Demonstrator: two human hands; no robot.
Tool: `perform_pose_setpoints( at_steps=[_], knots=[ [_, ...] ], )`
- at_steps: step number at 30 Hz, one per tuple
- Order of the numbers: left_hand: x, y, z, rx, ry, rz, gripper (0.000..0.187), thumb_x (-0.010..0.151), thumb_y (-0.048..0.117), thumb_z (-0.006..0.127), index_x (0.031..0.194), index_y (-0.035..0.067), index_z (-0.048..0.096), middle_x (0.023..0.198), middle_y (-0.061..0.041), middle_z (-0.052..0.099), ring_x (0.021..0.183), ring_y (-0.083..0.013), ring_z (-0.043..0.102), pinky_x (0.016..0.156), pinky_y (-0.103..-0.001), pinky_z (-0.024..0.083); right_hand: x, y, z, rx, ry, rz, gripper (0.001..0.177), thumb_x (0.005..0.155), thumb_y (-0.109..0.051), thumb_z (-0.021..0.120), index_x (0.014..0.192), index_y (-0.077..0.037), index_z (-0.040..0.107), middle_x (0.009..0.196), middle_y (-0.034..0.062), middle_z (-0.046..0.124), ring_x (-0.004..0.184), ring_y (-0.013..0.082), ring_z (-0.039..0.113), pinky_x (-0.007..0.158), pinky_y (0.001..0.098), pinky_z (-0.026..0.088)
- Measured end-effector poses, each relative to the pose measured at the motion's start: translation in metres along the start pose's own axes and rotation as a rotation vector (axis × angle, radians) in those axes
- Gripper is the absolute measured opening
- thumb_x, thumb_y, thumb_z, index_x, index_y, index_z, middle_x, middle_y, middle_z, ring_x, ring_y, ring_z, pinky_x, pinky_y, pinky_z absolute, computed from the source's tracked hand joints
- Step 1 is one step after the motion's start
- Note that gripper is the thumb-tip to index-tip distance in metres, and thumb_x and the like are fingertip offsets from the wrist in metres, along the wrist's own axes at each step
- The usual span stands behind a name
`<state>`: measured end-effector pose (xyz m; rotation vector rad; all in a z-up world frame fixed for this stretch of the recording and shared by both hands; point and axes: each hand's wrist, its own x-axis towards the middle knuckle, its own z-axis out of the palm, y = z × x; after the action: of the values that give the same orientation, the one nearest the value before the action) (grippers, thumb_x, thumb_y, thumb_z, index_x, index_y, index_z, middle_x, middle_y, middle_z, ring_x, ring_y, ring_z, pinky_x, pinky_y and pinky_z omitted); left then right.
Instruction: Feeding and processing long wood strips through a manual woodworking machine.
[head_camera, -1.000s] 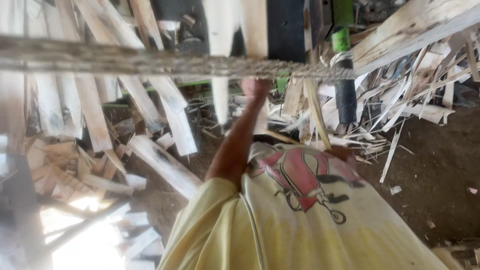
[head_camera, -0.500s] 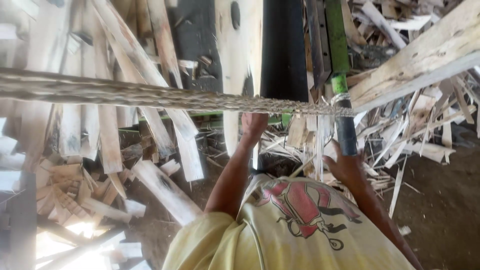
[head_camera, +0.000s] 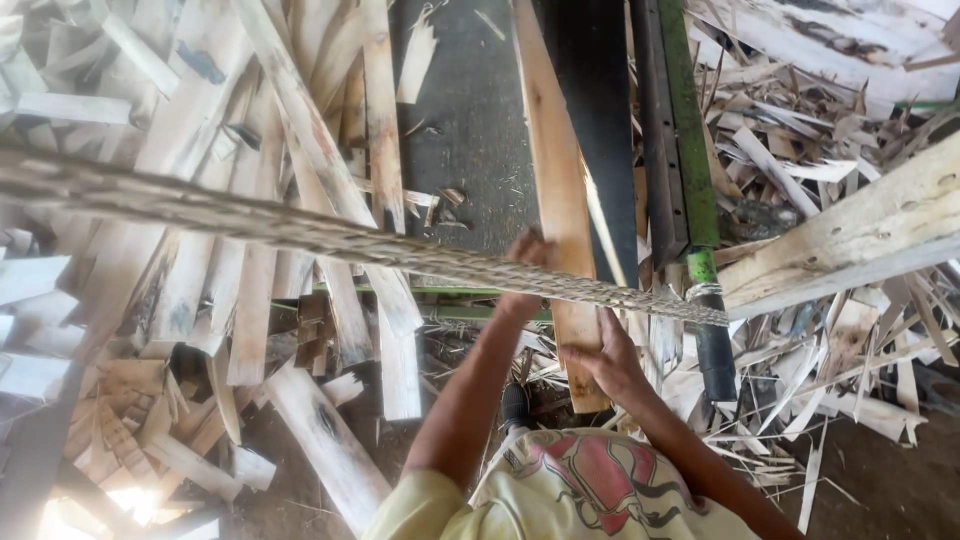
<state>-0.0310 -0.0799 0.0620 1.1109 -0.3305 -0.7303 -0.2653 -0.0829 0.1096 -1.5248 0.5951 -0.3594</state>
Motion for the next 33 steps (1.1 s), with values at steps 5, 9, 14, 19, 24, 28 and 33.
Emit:
perform_pose_setpoints(
  at_steps=[5, 9, 14, 19, 24, 28, 33],
  knots=[
    [0.095, 0.007, -0.083, 0.961, -0.004, 0.561, 0.029, 0.112, 0.005, 0.046, 0.140, 0.003, 0.051, 0.145, -0.015, 0.047, 0.131, -0.0173, 0.044, 0.106, -0.023, 0.045, -0.023, -0.018, 0.010, -0.092, -0.088, 0.349, 0.100, 0.073, -0.021, 0.083, 0.156, -0.005, 0.031, 0.139, 0.0309, 0.065, 0.109, 0.0321, 0.074, 0.093, 0.0400, 0.062],
    [0.091, 0.073, -0.050, 0.798, 0.040, 0.523, 0.028, 0.108, 0.005, 0.049, 0.136, 0.002, 0.054, 0.139, -0.016, 0.051, 0.124, -0.0187, 0.049, 0.101, -0.025, 0.048, -0.020, 0.039, 0.005, -0.224, -0.187, 0.207, 0.105, 0.076, -0.025, 0.082, 0.158, -0.004, 0.019, 0.151, 0.0271, 0.049, 0.105, 0.0299, 0.079, 0.094, 0.0372, 0.062],
    [0.093, 0.068, -0.055, 0.590, 0.038, 0.450, 0.026, 0.104, 0.004, 0.053, 0.130, 0.001, 0.058, 0.132, -0.018, 0.056, 0.116, -0.0205, 0.054, 0.095, -0.028, 0.052, -0.027, 0.054, 0.006, -0.337, -0.215, 0.181, 0.111, 0.075, -0.024, 0.090, 0.156, -0.003, 0.017, 0.152, 0.0311, 0.040, 0.106, 0.0299, 0.078, 0.107, 0.0429, 0.047],
    [0.079, 0.053, -0.066, 0.383, 0.047, 0.358, 0.025, 0.100, 0.004, 0.058, 0.125, 0.000, 0.061, 0.126, -0.019, 0.060, 0.108, -0.0223, 0.060, 0.089, -0.031, 0.056, -0.029, 0.014, 0.019, -0.267, -0.176, 0.371, 0.109, 0.074, -0.027, 0.085, 0.159, -0.010, 0.019, 0.148, 0.0228, 0.052, 0.102, 0.0291, 0.079, 0.104, 0.0412, 0.054],
    [0.089, 0.048, -0.078, 0.183, 0.047, 0.305, 0.023, 0.096, 0.003, 0.062, 0.119, -0.002, 0.065, 0.119, -0.021, 0.065, 0.100, -0.0240, 0.066, 0.083, -0.034, 0.060, -0.025, 0.015, 0.024, -0.262, -0.177, 0.354, 0.110, 0.074, -0.028, 0.085, 0.161, -0.013, 0.019, 0.142, 0.0224, 0.060, 0.104, 0.0270, 0.078, 0.103, 0.0412, 0.054],
    [0.096, 0.039, -0.075, 0.028, 0.018, 0.240, 0.022, 0.093, 0.003, 0.065, 0.115, -0.003, 0.068, 0.113, -0.023, 0.069, 0.093, -0.0254, 0.070, 0.078, -0.036, 0.063, -0.025, 0.052, 0.021, -0.451, -0.186, -0.006, 0.112, 0.078, -0.024, 0.093, 0.159, -0.008, 0.016, 0.142, 0.0324, 0.050, 0.116, 0.0359, 0.063, 0.101, 0.0475, 0.048],
    [0.078, 0.011, -0.088, -0.152, 0.020, 0.064, 0.021, 0.089, 0.003, 0.070, 0.109, -0.004, 0.071, 0.106, -0.024, 0.074, 0.085, -0.0272, 0.076, 0.072, -0.039, 0.067, -0.035, 0.013, 0.028, -0.365, -0.104, 0.020, 0.106, 0.080, -0.021, 0.085, 0.160, -0.009, 0.016, 0.137, 0.0278, 0.058, 0.098, 0.0325, 0.074, 0.094, 0.0444, 0.056]
  ],
)
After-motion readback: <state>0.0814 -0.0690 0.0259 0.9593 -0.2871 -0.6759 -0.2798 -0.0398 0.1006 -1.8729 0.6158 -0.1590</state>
